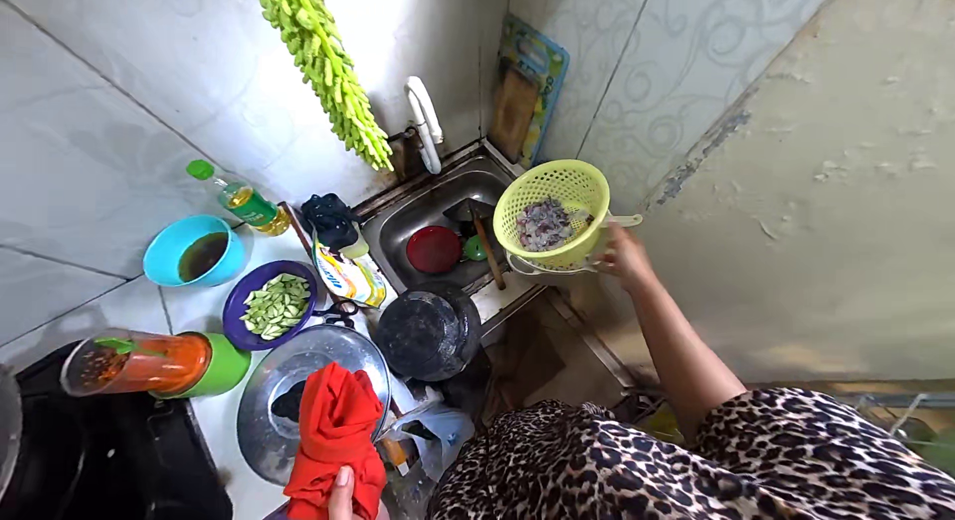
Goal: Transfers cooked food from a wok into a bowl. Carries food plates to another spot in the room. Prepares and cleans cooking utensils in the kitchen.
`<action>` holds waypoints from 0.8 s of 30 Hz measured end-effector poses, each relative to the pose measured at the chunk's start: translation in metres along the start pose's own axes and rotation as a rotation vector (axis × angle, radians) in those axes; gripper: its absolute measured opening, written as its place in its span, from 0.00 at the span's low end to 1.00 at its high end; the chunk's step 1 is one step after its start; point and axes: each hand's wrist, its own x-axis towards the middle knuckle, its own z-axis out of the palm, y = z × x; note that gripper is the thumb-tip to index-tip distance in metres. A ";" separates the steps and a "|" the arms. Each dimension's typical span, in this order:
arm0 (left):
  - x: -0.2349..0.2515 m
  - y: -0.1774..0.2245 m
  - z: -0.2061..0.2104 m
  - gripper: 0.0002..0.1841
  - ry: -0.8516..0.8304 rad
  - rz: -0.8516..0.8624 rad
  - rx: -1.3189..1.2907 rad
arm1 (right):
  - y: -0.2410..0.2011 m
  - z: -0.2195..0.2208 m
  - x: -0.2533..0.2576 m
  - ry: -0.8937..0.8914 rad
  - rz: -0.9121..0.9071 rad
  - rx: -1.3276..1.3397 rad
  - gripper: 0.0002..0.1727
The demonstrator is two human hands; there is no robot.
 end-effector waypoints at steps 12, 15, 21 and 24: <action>-0.001 0.024 -0.053 0.12 0.390 0.040 0.120 | 0.053 0.031 0.040 -0.064 0.348 0.157 0.17; -0.005 0.039 -0.075 0.12 0.495 0.093 0.155 | 0.058 0.035 0.027 -0.018 0.310 0.207 0.15; -0.043 0.068 -0.139 0.12 0.671 0.239 0.166 | 0.056 0.037 -0.034 0.027 0.189 0.238 0.12; -0.071 0.071 -0.184 0.10 0.684 0.208 0.173 | 0.051 0.036 -0.089 0.050 0.107 0.240 0.13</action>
